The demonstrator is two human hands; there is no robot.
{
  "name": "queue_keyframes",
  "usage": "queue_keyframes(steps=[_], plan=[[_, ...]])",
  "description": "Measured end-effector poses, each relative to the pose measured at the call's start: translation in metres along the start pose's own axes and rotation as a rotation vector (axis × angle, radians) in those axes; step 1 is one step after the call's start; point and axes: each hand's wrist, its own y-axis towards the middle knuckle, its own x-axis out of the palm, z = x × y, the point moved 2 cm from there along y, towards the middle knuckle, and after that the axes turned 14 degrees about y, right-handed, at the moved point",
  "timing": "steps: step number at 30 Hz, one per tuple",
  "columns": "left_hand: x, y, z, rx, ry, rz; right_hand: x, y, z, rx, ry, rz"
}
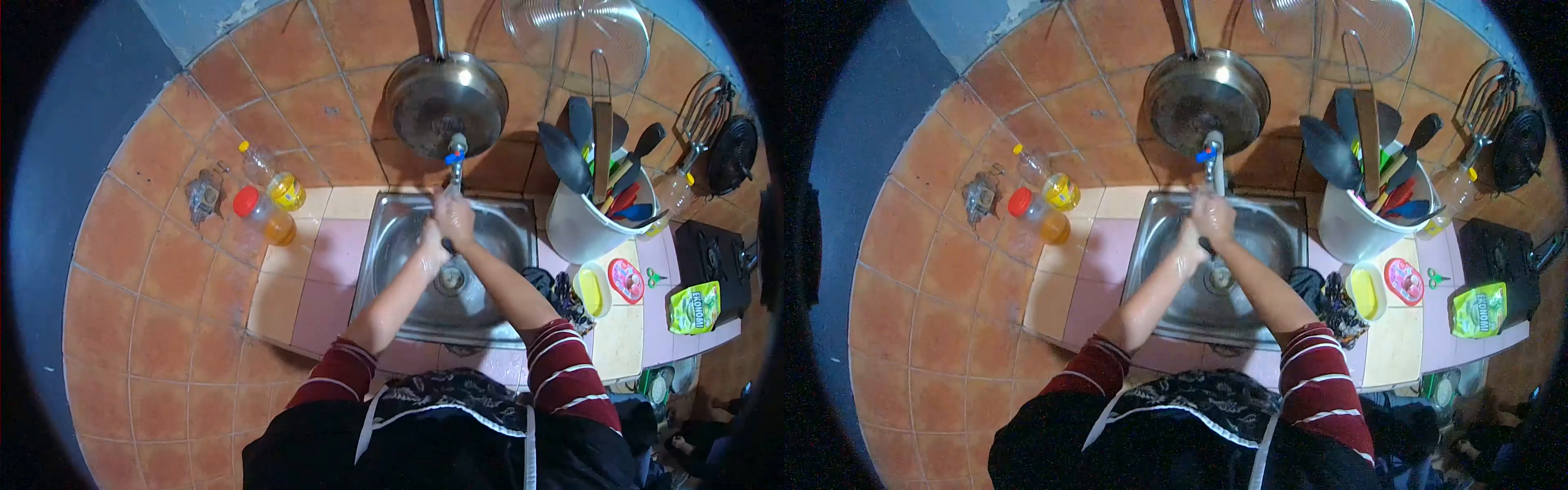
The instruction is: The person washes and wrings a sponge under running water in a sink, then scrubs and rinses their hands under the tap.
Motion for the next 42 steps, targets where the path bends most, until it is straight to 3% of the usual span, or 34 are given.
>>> queue_keyframes(steps=[2,4,5,6,7,9,10,12,14,16,17,18,20,21,22,24,27,28,30,31,34,35,39,41,42], plan=[[0.021,-0.021,0.001,-0.160,0.110,0.160,-0.034,0.020,-0.011,0.250,0.166,-0.077],[0.020,-0.007,0.009,-0.028,-0.016,-0.051,-0.021,0.001,-0.019,0.012,0.252,0.148],[0.016,0.005,0.018,0.201,-0.184,-0.713,-0.028,-0.015,-0.058,0.000,-0.063,0.082],[0.009,0.010,0.018,0.341,-0.218,-1.268,-0.027,-0.036,-0.073,-0.277,0.260,0.114],[0.011,0.008,0.016,0.343,-0.223,-1.263,-0.012,-0.036,-0.056,-0.286,0.121,0.021],[0.013,0.011,0.004,0.077,-0.061,-0.399,-0.007,-0.018,-0.029,-0.286,-0.017,-0.070],[0.016,0.009,0.003,-0.052,0.028,0.024,-0.020,0.008,-0.021,-0.141,-0.018,-0.048],[0.033,-0.007,0.005,-0.117,0.018,0.009,-0.047,0.020,-0.032,0.116,0.115,0.007],[0.030,-0.007,0.014,-0.096,-0.017,-0.046,-0.027,0.005,-0.028,-0.141,-0.024,0.112],[0.020,0.008,0.009,0.455,-0.457,-1.179,-0.020,-0.037,-0.048,-0.098,0.220,0.058],[-0.001,0.000,0.025,0.080,-0.114,-1.071,-0.018,-0.035,-0.043,-0.094,0.217,0.053],[0.004,0.004,0.025,0.080,-0.117,-1.068,-0.018,-0.027,-0.036,-0.108,0.171,0.037],[-0.001,0.022,0.007,0.144,0.012,-0.371,-0.016,-0.010,-0.018,-0.121,0.084,0.002],[0.021,-0.004,0.008,-0.158,0.092,0.148,-0.023,0.004,-0.014,-0.126,0.033,0.081],[0.007,0.006,-0.005,-0.258,0.240,0.075,-0.039,0.014,-0.017,-0.122,-0.071,-0.017],[0.031,-0.027,0.011,-0.200,0.330,0.063,-0.048,0.024,-0.009,-0.028,-0.005,-0.041],[0.032,-0.018,0.023,-0.091,0.120,0.040,-0.031,0.033,0.003,0.062,-0.105,-0.160],[0.005,0.016,0.011,-0.112,0.072,-0.008,-0.021,0.040,0.018,0.067,-0.108,-0.167],[-0.008,0.021,0.013,-0.091,0.078,-0.005,-0.003,0.052,0.045,-0.118,0.434,-0.528],[-0.014,0.022,0.013,-0.150,0.010,-0.039,-0.019,0.047,0.023,-0.274,0.253,-0.616],[-0.014,0.014,0.008,-0.254,0.116,-0.023,-0.030,0.050,0.008,-0.358,0.209,-0.753],[-0.021,0.021,0.000,-0.254,0.116,-0.024,-0.028,0.053,0.015,-0.011,0.390,-0.836],[-0.038,0.043,-0.021,-0.262,0.295,-0.085,-0.037,0.045,0.001,0.090,0.260,-0.724],[-0.037,0.039,-0.019,-0.271,0.325,-0.076,-0.043,0.040,-0.011,-0.256,0.018,-0.620],[-0.036,0.038,-0.017,-0.302,0.353,-0.038,-0.044,0.039,-0.013,-0.256,0.018,-0.620]])
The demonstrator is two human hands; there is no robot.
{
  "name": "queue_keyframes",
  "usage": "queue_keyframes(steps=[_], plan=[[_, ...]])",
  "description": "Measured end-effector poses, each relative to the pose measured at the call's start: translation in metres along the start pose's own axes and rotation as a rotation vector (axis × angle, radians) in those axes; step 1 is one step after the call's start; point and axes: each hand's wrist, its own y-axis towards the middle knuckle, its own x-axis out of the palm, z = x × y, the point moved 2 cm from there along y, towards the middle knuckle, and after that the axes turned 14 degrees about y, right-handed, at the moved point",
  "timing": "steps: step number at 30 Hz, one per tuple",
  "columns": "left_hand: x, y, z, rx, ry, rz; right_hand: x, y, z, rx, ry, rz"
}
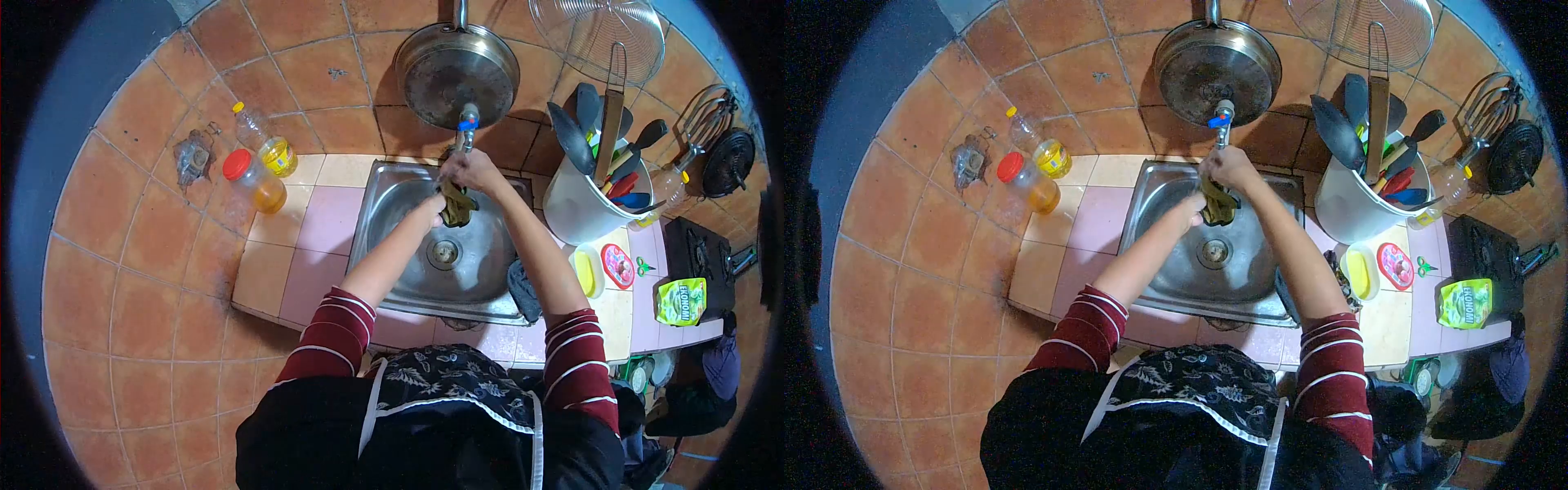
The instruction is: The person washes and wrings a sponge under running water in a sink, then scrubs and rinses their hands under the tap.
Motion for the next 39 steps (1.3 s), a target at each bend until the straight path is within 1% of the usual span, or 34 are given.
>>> queue_keyframes(steps=[2,4,5,7,8,9,10,11,12,14,15,16,18,19,21,22,23,24,25,26,27,28,30,31,32,33,34,35,36,37,38,39], plan=[[0.008,-0.016,0.010,-0.037,0.020,0.036,0.002,-0.004,0.007,0.359,0.706,-0.033],[0.012,-0.029,0.017,-0.004,0.174,0.090,0.000,-0.009,0.002,0.388,0.715,-0.053],[0.009,-0.026,0.015,-0.003,0.175,0.090,-0.002,-0.012,-0.003,0.420,0.725,-0.073],[0.000,-0.017,0.010,-0.063,0.357,0.179,-0.007,-0.015,-0.013,0.443,0.777,-0.114],[-0.003,-0.014,0.005,-0.063,0.358,0.177,-0.007,-0.017,-0.014,0.466,0.829,-0.156],[-0.006,-0.011,0.001,0.011,0.375,0.244,-0.006,-0.017,-0.014,0.467,0.830,-0.154],[-0.011,-0.008,-0.003,0.086,0.392,0.310,-0.005,-0.016,-0.013,0.372,0.768,-0.170],[-0.013,-0.004,-0.005,0.201,0.491,0.324,-0.003,-0.016,-0.012,0.279,0.707,-0.185],[-0.017,0.002,-0.006,0.199,0.492,0.323,-0.002,-0.017,-0.010,0.280,0.708,-0.184],[-0.017,0.005,0.002,0.065,0.724,0.246,0.002,-0.019,-0.006,0.424,0.829,-0.229],[-0.028,0.032,-0.013,0.370,0.338,0.134,0.003,-0.019,-0.005,0.424,0.830,-0.231],[-0.016,0.012,-0.004,0.370,0.337,0.136,0.002,-0.019,-0.004,0.401,0.833,-0.258],[0.024,-0.053,0.028,0.264,0.661,0.215,0.002,-0.019,-0.005,0.377,0.835,-0.285],[0.024,-0.055,0.030,0.264,0.662,0.215,0.002,-0.020,-0.006,0.390,0.861,-0.240],[0.026,-0.059,0.038,0.437,0.816,0.274,0.001,-0.022,-0.007,0.401,0.890,-0.192],[0.026,-0.062,0.043,0.435,0.818,0.274,0.001,-0.023,-0.005,0.318,0.927,-0.078],[0.025,-0.065,0.049,0.409,0.836,0.370,0.001,-0.025,-0.003,0.234,0.961,0.035],[0.024,-0.068,0.055,0.381,0.852,0.467,0.008,-0.028,-0.002,0.235,0.963,0.033],[0.012,-0.046,0.050,0.571,0.705,0.359,0.015,-0.032,-0.001,0.212,0.858,0.176],[0.015,-0.053,0.060,0.568,0.705,0.363,0.021,-0.038,-0.003,0.188,0.752,0.317],[0.018,-0.060,0.068,0.439,0.563,0.335,0.027,-0.045,-0.006,0.208,0.774,0.257],[0.020,-0.064,0.073,0.311,0.421,0.304,0.041,-0.048,0.009,0.347,0.893,0.157],[0.021,-0.071,0.082,0.307,0.292,0.169,0.059,-0.061,0.006,0.206,0.937,0.139],[0.017,-0.071,0.085,0.354,0.281,0.151,0.067,-0.064,0.022,0.321,0.841,-0.022],[0.012,-0.070,0.089,0.401,0.271,0.133,0.066,-0.067,0.028,0.325,0.844,-0.025],[0.003,-0.071,0.093,0.430,0.221,0.168,0.067,-0.071,0.036,0.493,0.864,-0.036],[-0.002,-0.082,0.100,0.451,0.193,0.277,0.069,-0.074,0.041,0.661,0.878,-0.047],[-0.021,-0.079,0.096,0.468,0.146,0.297,0.062,-0.077,0.029,0.618,0.946,0.006],[-0.037,-0.074,0.090,0.484,0.101,0.317,0.058,-0.077,0.022,0.623,0.947,0.004],[-0.047,-0.070,0.079,0.478,0.099,0.318,0.052,-0.075,0.016,0.510,0.962,0.089],[-0.053,-0.067,0.063,0.361,0.037,0.232,0.049,-0.072,0.014,0.396,0.973,0.175],[-0.058,-0.065,0.046,0.242,-0.026,0.148,0.051,-0.066,0.012,0.321,1.095,0.216]])
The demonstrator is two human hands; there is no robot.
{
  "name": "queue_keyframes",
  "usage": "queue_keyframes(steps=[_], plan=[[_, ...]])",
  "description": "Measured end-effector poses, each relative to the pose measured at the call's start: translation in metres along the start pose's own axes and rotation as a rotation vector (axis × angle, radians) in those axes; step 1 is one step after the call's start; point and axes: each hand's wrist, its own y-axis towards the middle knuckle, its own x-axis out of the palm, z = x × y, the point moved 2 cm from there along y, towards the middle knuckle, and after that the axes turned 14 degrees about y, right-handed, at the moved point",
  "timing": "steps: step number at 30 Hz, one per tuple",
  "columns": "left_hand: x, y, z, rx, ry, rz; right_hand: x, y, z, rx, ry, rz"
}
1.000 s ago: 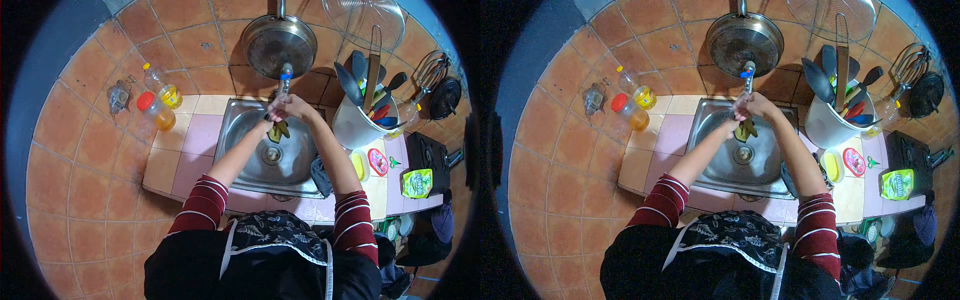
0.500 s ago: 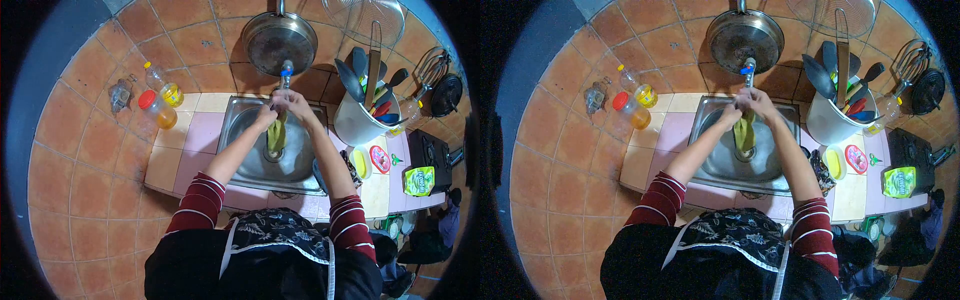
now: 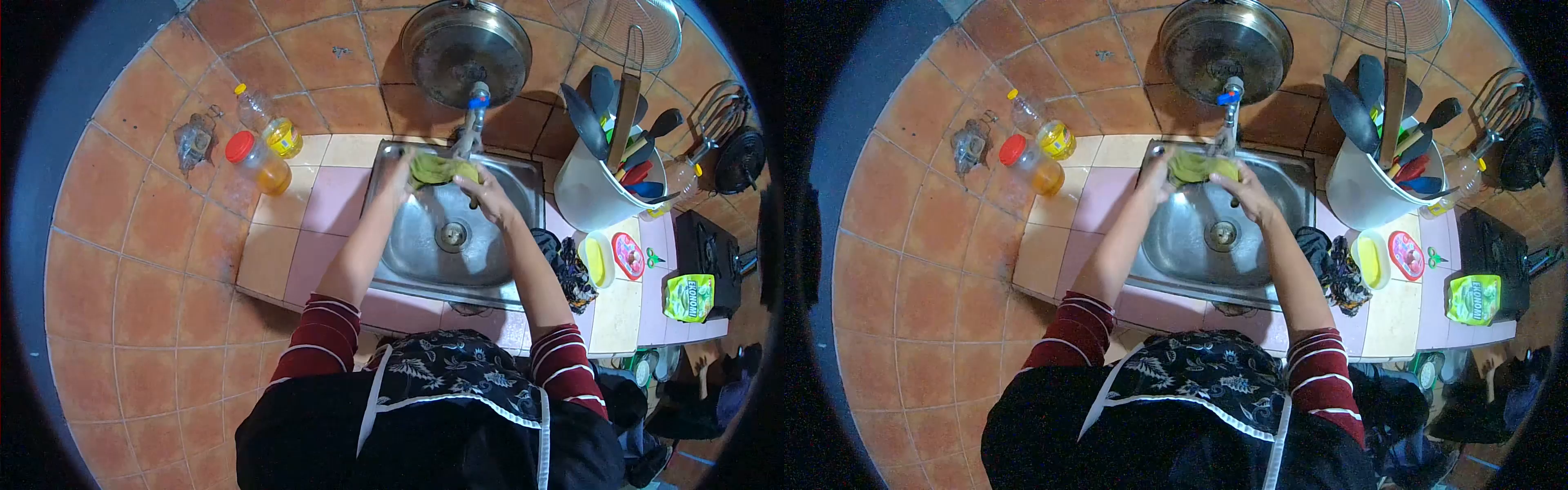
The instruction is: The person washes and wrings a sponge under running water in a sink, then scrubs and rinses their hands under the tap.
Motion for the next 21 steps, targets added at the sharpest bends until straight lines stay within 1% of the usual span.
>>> queue_keyframes(steps=[1,3,4,6,8,9,11,12,13,14,15,16,17,18,19,20,21], plan=[[0.002,-0.001,-0.020,-0.111,0.064,-0.027,0.002,0.005,0.001,0.005,0.002,0.002],[0.040,-0.038,-0.016,-0.682,-0.305,0.054,0.007,0.015,0.005,0.040,0.205,0.035],[0.045,-0.041,-0.025,-0.684,-0.309,0.057,0.011,0.016,0.009,0.045,0.205,0.034],[0.056,-0.041,-0.036,-0.415,-0.488,-0.123,0.016,0.017,0.015,-0.066,0.070,0.143],[0.055,-0.027,-0.046,-0.395,-0.485,-0.123,0.023,0.012,0.012,-0.216,-0.062,0.223],[0.055,-0.020,-0.050,-0.373,-0.474,-0.124,0.017,0.014,0.014,-0.210,-0.063,0.220],[0.064,-0.020,-0.044,-0.350,-0.461,-0.097,-0.004,0.024,0.023,-0.161,-0.311,0.065],[0.069,-0.022,-0.039,-0.265,-0.388,-0.127,-0.014,0.029,0.028,-0.133,-0.447,0.070],[0.075,-0.021,-0.037,-0.181,-0.313,-0.158,-0.009,0.026,0.023,-0.134,-0.446,0.072],[0.077,-0.012,-0.040,-0.071,-0.280,-0.118,-0.001,0.020,0.015,-0.103,-0.229,0.146],[0.080,-0.005,-0.047,-0.074,-0.278,-0.120,0.003,0.015,0.009,-0.074,-0.010,0.219],[0.084,-0.007,-0.043,0.053,-0.036,0.012,0.007,0.017,0.010,0.055,0.293,0.252],[0.086,-0.009,-0.038,0.182,0.206,0.143,0.009,0.015,0.008,0.052,0.296,0.255],[0.084,-0.011,-0.028,0.325,0.607,0.267,0.014,0.015,0.006,0.090,0.527,0.191],[0.081,-0.012,-0.023,0.323,0.609,0.266,0.021,0.012,0.003,0.132,0.758,0.123],[0.081,-0.014,-0.014,0.529,0.944,0.244,0.016,0.013,0.005,0.185,0.880,0.081],[0.084,-0.017,-0.009,0.737,1.278,0.213,0.016,0.014,0.004,0.186,0.883,0.081]])
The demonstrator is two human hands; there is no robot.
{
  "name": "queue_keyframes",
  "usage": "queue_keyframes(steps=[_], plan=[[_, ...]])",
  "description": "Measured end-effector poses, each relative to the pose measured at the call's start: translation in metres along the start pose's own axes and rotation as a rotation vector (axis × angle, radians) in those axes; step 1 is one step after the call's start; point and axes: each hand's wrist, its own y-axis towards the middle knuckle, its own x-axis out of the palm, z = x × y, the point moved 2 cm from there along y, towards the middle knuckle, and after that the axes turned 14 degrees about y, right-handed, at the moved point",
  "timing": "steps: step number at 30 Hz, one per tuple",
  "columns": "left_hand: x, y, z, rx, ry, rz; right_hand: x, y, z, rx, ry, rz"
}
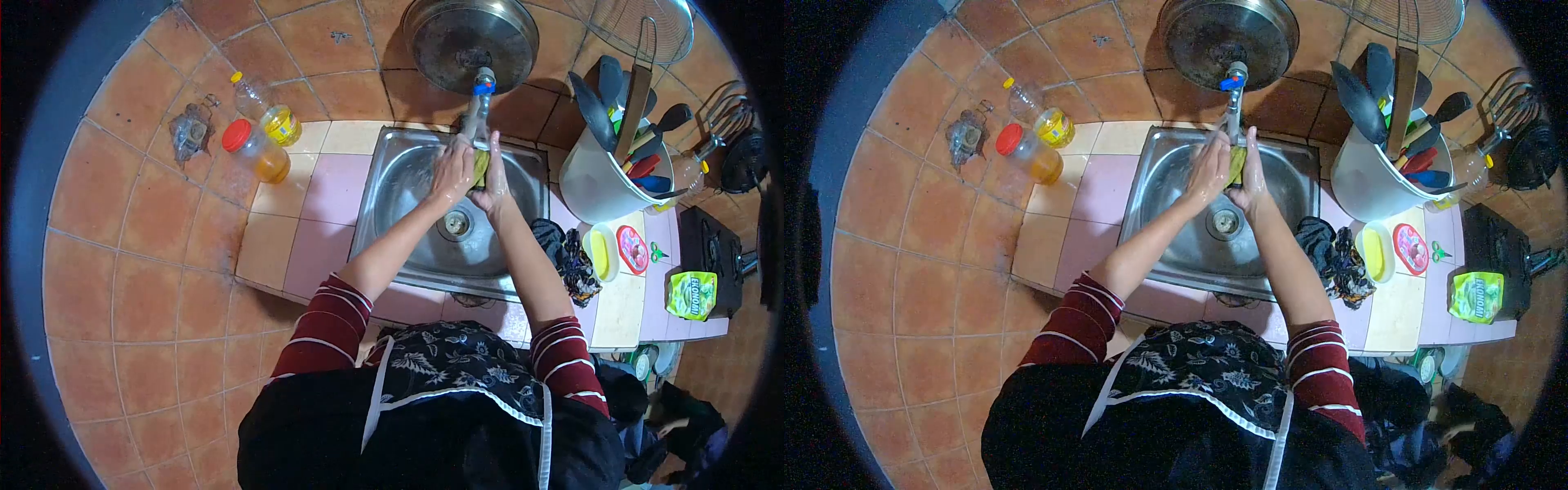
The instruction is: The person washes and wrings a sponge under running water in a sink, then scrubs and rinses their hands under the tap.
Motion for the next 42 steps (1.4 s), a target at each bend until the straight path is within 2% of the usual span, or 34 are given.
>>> queue_keyframes(steps=[1,2,3,5,6,8,10,12,13,15,18,19,22,24,26,27,29,33,36,38,39,42], plan=[[-0.006,-0.005,0.006,-0.095,0.165,-0.021,0.001,0.001,-0.001,0.022,0.004,-0.035],[-0.010,-0.005,0.006,-0.096,0.167,-0.021,0.002,0.003,-0.002,0.045,0.008,-0.070],[-0.018,-0.007,0.007,-0.057,0.232,0.069,-0.003,0.010,-0.005,-0.014,-0.011,-0.060],[-0.022,-0.009,0.002,-0.015,0.373,0.280,-0.003,0.016,-0.004,0.013,-0.063,-0.077],[-0.021,-0.008,0.000,-0.015,0.374,0.279,-0.004,0.019,-0.005,0.035,-0.118,-0.092],[-0.030,-0.009,0.003,-0.029,0.253,0.448,0.002,0.024,0.002,0.036,-0.117,-0.097],[-0.035,-0.009,0.004,0.004,0.301,0.437,0.005,0.027,0.007,0.138,-0.105,-0.058],[-0.038,-0.011,0.010,0.110,0.388,0.405,0.007,0.030,0.009,0.090,-0.173,-0.054],[-0.042,-0.013,0.017,0.117,0.329,0.390,0.010,0.033,0.012,0.053,-0.170,-0.077],[-0.042,-0.009,0.027,0.078,0.269,0.409,0.016,0.037,0.015,0.039,-0.146,-0.199],[-0.038,-0.004,0.024,0.028,0.153,0.428,-0.026,0.078,0.011,-0.046,-0.111,-0.303],[-0.032,-0.002,0.017,0.010,0.056,0.415,0.011,0.044,0.007,-0.173,-0.336,-0.036],[-0.027,-0.001,0.008,-0.034,-0.066,0.375,-0.004,0.061,0.003,-0.193,-0.494,0.059],[-0.028,-0.002,0.005,-0.059,-0.091,0.354,-0.001,0.058,0.003,-0.245,-0.455,0.047],[-0.025,-0.003,0.001,-0.249,-0.314,0.079,0.000,0.051,0.001,-0.286,-0.649,0.200],[-0.026,-0.002,-0.001,-0.250,-0.313,0.079,0.002,0.048,0.004,-0.284,-0.649,0.200],[-0.017,0.000,-0.009,-0.225,-0.502,-0.081,0.003,0.047,0.008,-0.242,-0.468,0.135],[-0.013,-0.005,-0.009,-0.227,-0.445,0.002,0.007,0.036,0.004,-0.114,-0.396,0.158],[-0.024,-0.009,-0.010,-0.221,-0.501,-0.010,0.015,0.028,0.001,-0.061,-0.519,0.120],[-0.023,-0.014,-0.021,-0.148,-0.402,-0.039,0.012,0.027,-0.007,-0.015,-0.785,0.121],[-0.020,-0.016,-0.025,-0.147,-0.401,-0.039,0.011,0.026,-0.009,-0.016,-0.784,0.121],[-0.004,-0.018,-0.042,-0.134,-0.269,-0.156,0.013,0.018,-0.016,-0.107,-1.243,0.004]])
